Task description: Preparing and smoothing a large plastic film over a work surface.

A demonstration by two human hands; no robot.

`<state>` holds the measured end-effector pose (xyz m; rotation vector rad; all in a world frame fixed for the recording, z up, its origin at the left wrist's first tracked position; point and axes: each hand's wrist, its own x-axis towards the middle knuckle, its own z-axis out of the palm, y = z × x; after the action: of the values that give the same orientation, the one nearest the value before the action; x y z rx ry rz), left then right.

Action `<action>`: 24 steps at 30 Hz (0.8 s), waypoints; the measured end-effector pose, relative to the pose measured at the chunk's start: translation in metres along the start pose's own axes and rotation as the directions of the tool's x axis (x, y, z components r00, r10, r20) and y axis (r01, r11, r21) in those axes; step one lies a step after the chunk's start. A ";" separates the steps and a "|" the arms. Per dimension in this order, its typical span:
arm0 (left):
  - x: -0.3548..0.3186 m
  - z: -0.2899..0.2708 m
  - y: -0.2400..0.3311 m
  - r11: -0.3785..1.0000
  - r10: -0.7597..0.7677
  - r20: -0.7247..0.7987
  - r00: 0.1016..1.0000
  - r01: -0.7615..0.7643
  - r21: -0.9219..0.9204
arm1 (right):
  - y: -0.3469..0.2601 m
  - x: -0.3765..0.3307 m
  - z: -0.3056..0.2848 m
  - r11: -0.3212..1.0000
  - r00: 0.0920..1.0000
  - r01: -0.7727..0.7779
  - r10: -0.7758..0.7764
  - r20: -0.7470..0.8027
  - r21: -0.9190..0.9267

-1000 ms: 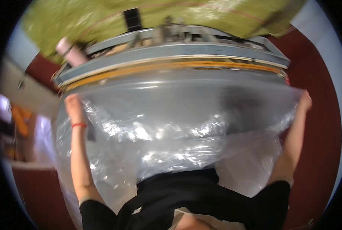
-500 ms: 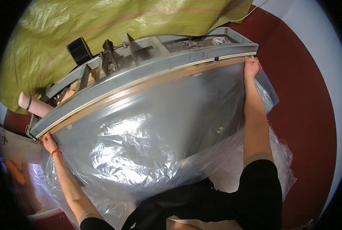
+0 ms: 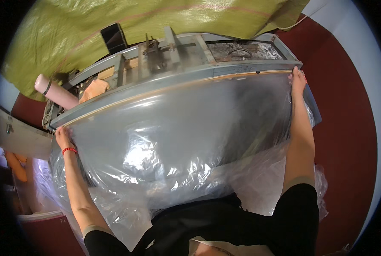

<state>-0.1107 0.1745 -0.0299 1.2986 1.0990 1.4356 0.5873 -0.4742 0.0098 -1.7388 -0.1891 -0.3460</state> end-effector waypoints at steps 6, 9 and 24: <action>-0.079 -0.009 0.085 0.974 0.094 0.389 0.916 -0.165 0.153 | -0.033 -0.032 -0.064 0.955 0.969 0.180 -0.214 -0.125 -0.237; -0.131 -0.012 0.129 0.967 0.144 0.464 0.874 -0.225 0.123 | -0.029 -0.042 -0.109 0.817 0.879 0.165 -0.375 -0.293 -0.552; -0.263 -0.056 0.240 0.957 0.207 0.658 0.724 -0.290 0.017 | -0.293 -0.456 0.228 0.425 -0.009 0.488 -0.871 0.491 0.762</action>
<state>-0.1614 -0.1368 0.1445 1.9030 0.5465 0.9564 0.0944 -0.1645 0.0927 -1.0600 -1.9291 -0.0489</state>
